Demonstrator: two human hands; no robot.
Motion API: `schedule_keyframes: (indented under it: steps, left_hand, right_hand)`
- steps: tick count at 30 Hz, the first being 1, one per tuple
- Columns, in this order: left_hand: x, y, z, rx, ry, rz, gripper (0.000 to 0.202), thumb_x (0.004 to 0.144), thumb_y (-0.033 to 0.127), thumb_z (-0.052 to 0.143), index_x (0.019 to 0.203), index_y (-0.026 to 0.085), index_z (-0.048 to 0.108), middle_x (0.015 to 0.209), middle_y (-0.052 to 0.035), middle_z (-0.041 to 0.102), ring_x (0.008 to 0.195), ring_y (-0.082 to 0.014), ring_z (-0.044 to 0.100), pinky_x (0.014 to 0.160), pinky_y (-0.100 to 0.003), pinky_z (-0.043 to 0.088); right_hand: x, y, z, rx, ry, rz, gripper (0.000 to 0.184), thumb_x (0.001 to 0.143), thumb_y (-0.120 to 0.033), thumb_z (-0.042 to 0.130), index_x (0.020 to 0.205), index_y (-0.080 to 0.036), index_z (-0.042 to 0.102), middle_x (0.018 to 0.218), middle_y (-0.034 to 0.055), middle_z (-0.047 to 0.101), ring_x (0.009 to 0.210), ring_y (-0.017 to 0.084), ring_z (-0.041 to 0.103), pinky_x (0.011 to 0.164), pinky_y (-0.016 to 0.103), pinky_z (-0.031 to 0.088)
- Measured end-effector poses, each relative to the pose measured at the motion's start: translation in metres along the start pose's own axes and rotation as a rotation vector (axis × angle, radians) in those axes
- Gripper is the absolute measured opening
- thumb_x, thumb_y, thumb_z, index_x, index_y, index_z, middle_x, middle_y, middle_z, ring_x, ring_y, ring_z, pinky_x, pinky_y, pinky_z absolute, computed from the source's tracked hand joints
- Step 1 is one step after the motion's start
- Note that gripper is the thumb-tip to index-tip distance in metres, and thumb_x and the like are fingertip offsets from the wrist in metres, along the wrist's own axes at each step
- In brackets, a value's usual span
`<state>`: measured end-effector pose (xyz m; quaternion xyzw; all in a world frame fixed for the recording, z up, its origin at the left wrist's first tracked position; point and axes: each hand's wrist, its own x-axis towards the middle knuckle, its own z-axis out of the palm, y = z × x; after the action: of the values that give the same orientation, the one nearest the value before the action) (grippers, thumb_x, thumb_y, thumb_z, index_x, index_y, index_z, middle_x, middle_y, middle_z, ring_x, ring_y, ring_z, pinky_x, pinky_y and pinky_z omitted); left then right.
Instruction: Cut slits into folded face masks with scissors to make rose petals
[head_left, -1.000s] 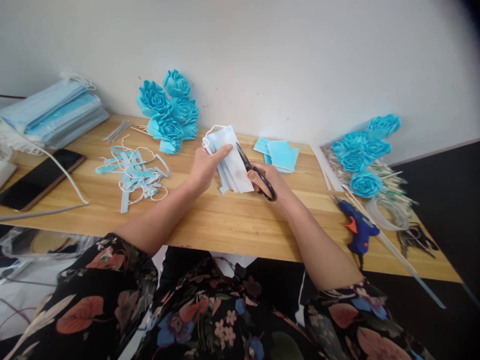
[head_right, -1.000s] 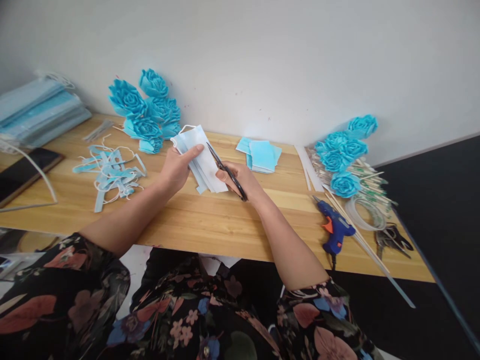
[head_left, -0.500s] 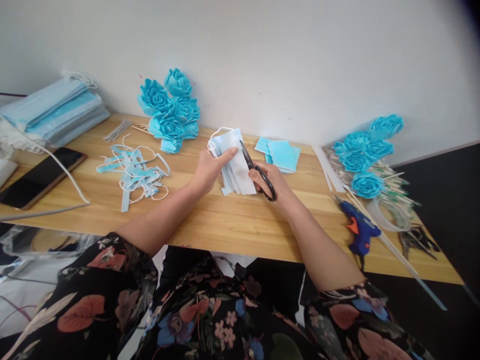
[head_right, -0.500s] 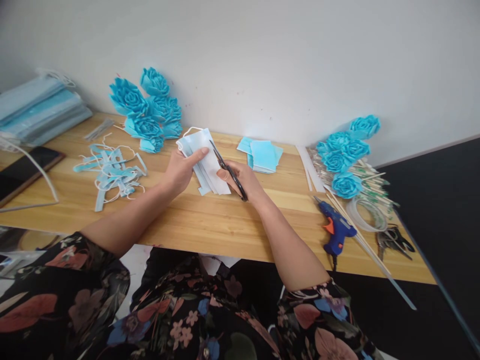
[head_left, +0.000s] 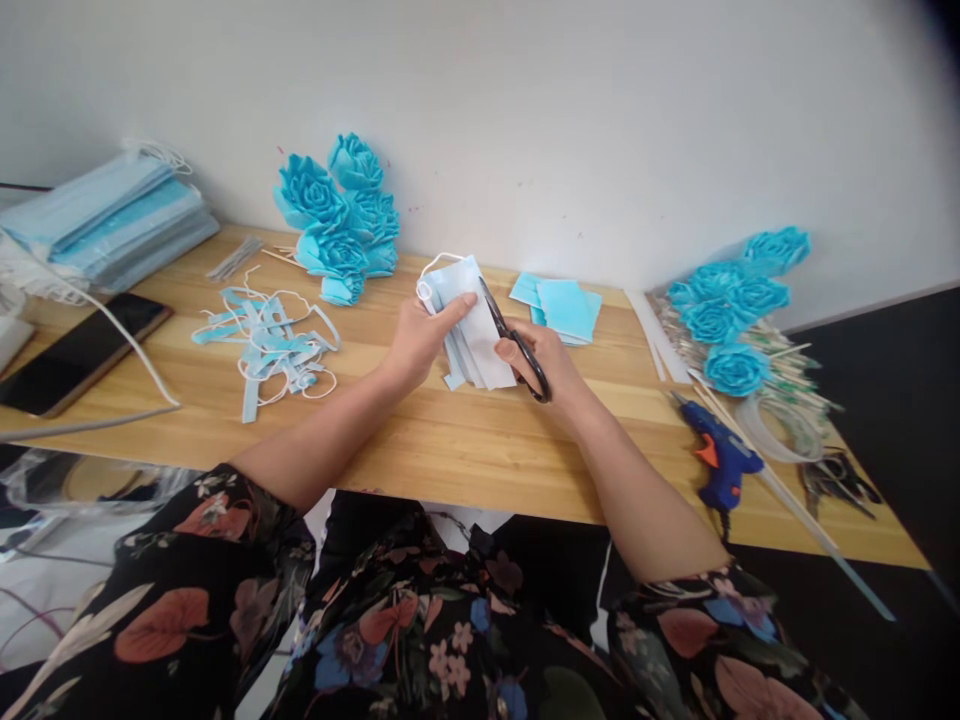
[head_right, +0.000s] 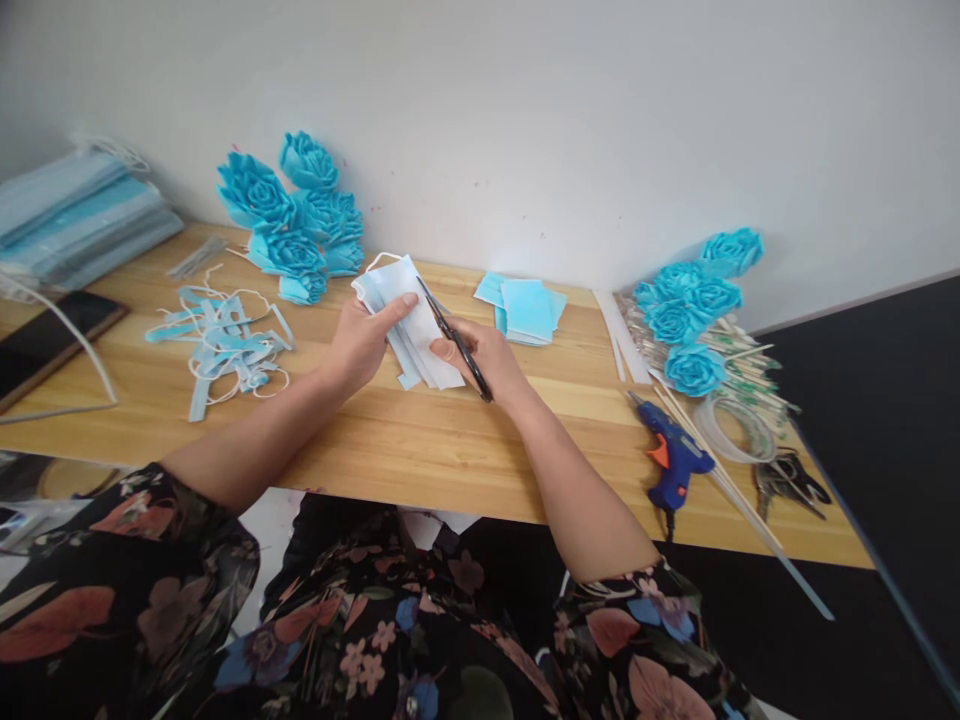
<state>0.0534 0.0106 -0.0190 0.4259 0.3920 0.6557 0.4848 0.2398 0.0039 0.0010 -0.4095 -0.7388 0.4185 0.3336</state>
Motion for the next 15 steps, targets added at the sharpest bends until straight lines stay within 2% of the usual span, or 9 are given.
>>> schedule_keyframes:
  steps: [7, 15]
  left_hand:
    - [0.0018, -0.0010, -0.0010, 0.008, 0.033, 0.006, 0.049, 0.064, 0.054, 0.092, 0.087, 0.017, 0.069, 0.083, -0.0031, 0.075, 0.082, -0.0227, 0.073, 0.071, -0.030, 0.058]
    - [-0.0037, 0.0016, 0.0025, 0.018, -0.017, -0.029, 0.044, 0.067, 0.050, 0.090, 0.089, 0.017, 0.071, 0.087, -0.0045, 0.077, 0.087, -0.0246, 0.074, 0.076, -0.032, 0.058]
  right_hand:
    - [-0.0003, -0.0043, -0.0007, -0.026, -0.024, -0.006, 0.067, 0.080, -0.083, 0.061, 0.089, -0.017, 0.067, 0.071, 0.0001, 0.052, 0.065, 0.013, 0.044, 0.056, 0.026, 0.031]
    - [0.0004, -0.0020, -0.0007, -0.018, -0.008, -0.015, 0.068, 0.079, -0.084, 0.061, 0.088, -0.017, 0.068, 0.069, 0.0005, 0.051, 0.064, 0.014, 0.047, 0.055, 0.026, 0.032]
